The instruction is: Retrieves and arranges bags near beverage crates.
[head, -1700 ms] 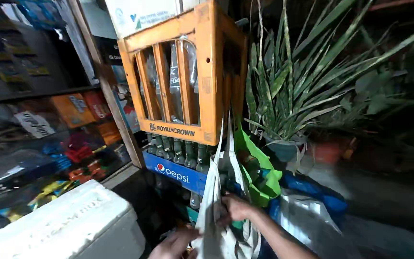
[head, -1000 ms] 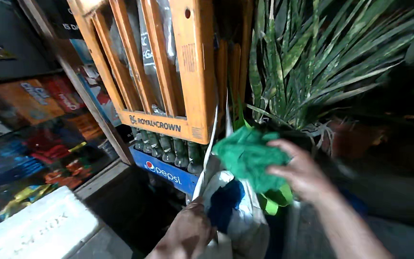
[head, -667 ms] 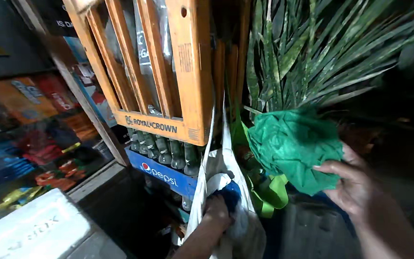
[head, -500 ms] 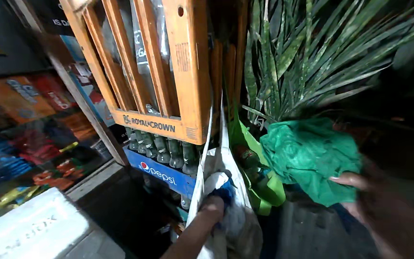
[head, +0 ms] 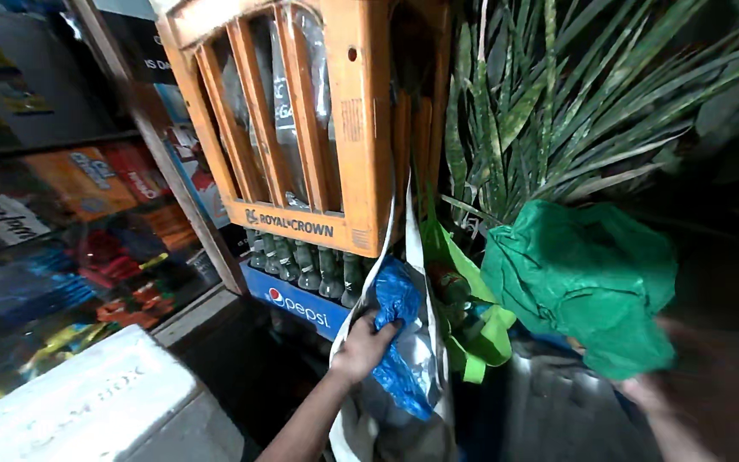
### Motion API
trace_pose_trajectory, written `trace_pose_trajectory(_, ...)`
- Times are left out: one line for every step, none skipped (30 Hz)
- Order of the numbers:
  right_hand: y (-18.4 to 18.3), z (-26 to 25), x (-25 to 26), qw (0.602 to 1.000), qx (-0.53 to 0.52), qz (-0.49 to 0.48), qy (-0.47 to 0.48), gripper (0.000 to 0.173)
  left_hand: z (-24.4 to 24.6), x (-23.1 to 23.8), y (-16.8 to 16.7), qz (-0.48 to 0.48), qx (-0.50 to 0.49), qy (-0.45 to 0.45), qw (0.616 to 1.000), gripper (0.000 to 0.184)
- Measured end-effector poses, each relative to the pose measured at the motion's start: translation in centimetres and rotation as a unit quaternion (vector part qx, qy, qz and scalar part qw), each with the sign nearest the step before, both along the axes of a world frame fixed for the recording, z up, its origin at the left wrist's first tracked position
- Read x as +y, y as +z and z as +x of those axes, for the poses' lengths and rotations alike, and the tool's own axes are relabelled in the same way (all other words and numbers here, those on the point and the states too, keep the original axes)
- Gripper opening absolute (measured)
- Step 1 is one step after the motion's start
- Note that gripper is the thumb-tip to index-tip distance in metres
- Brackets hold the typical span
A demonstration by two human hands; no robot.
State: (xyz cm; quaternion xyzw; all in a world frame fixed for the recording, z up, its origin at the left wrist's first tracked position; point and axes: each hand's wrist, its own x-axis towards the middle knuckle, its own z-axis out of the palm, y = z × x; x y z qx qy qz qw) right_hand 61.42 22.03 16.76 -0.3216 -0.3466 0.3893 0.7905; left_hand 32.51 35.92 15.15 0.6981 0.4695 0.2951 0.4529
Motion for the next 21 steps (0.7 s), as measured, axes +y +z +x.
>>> trace_pose_trajectory(-0.2, -0.4, 0.3, 1.0, -0.003, -0.012, -0.025, 0.023, 0.0, 0.0, -0.2, -0.004, 0.003, -0.007, 1.0, 0.03)
trace_pose_trajectory(-0.5, -0.8, 0.5, 0.997, -0.026, -0.03, -0.063, 0.024, -0.1, -0.1, -0.3, -0.011, 0.001, -0.011, 1.0, 0.031)
trace_pose_trajectory(-0.7, -1.0, 0.6, 0.994, -0.041, -0.048, -0.089, 0.024, -0.2, -0.1, -0.2, -0.022, -0.004, -0.011, 1.0, 0.031)
trace_pose_trajectory(-0.4, -1.5, 0.9, 0.993, -0.003, -0.069, -0.093, 0.026, -0.3, -0.2, -0.2, -0.024, -0.009, -0.013, 1.0, 0.029)
trace_pose_trajectory(0.0, -2.0, 1.1, 0.992, 0.044, -0.087, -0.082, 0.029, -0.5, -0.1, -0.3, -0.017, -0.014, -0.016, 1.0, 0.027)
trace_pose_trajectory(0.4, -2.3, 1.3, 0.99, 0.079, -0.099, -0.069, 0.031, -0.6, 0.0, -0.3, -0.007, -0.01, -0.018, 1.0, 0.027)
trace_pose_trajectory(0.6, -2.7, 1.4, 0.988, 0.096, -0.109, -0.06, 0.032, -0.6, 0.1, -0.4, 0.005, 0.002, -0.019, 1.0, 0.029)
trace_pose_trajectory(0.8, -3.0, 1.3, 0.987, 0.102, -0.112, -0.052, 0.034, -0.7, 0.3, -0.6, 0.014, 0.022, -0.018, 0.999, 0.035)
trace_pose_trajectory(0.9, -3.2, 1.3, 0.987, 0.107, -0.111, -0.045, 0.035, -0.6, 0.5, -0.7, 0.019, 0.045, -0.017, 0.999, 0.039)
trace_pose_trajectory(1.0, -3.4, 1.2, 0.987, 0.109, -0.108, -0.039, 0.036, -0.6, 0.6, -0.8, 0.019, 0.069, -0.019, 0.997, 0.041)
trace_pose_trajectory(1.1, -3.5, 1.1, 0.987, 0.116, -0.107, -0.036, 0.036, -0.5, 0.6, -0.8, 0.012, 0.093, -0.024, 0.995, 0.042)
trace_pose_trajectory(1.2, -3.6, 0.9, 0.986, 0.127, -0.103, -0.034, 0.037, -0.4, 0.3, -0.8, 0.01, 0.109, -0.034, 0.993, 0.041)
trace_pose_trajectory(1.2, -3.7, 0.7, 0.986, 0.132, -0.097, -0.033, 0.036, -0.2, -0.3, -0.7, 0.017, 0.121, -0.047, 0.991, 0.039)
trace_pose_trajectory(1.3, -3.9, 0.5, 0.988, 0.124, -0.091, -0.031, 0.034, 0.0, -1.3, -0.4, 0.034, 0.136, -0.061, 0.988, 0.038)
trace_pose_trajectory(1.3, -4.2, 0.4, 0.991, 0.099, -0.08, -0.03, 0.03, 0.0, -2.9, -0.1, 0.062, 0.146, -0.078, 0.984, 0.038)
trace_pose_trajectory(1.1, -4.6, 0.4, 0.996, 0.053, -0.066, -0.034, 0.027, -0.1, -4.9, 0.2, 0.092, 0.145, -0.093, 0.981, 0.038)
trace_pose_trajectory(0.8, -5.2, 0.7, 0.997, -0.022, -0.057, -0.046, 0.041, -0.6, -7.0, 0.2, 0.117, 0.139, -0.097, 0.979, 0.04)
trace_pose_trajectory(0.5, -6.0, 1.1, 0.99, -0.117, -0.054, -0.066, 0.06, -1.5, -8.9, -0.3, 0.135, 0.13, -0.084, 0.979, 0.043)
trace_pose_trajectory(0.2, -7.2, 1.7, 0.968, -0.226, -0.06, -0.087, 0.07, -2.7, -10.5, -1.1, 0.138, 0.108, -0.053, 0.983, 0.046)
trace_pose_trajectory(-0.1, -8.6, 2.4, 0.934, -0.333, -0.071, -0.105, 0.069, -4.1, -11.8, -1.9, 0.13, 0.081, -0.009, 0.988, 0.046)
trace_pose_trajectory(-0.3, -10.5, 3.3, 0.895, -0.423, -0.086, -0.112, 0.062, -5.6, -12.6, -2.7, 0.113, 0.054, 0.036, 0.991, 0.042)
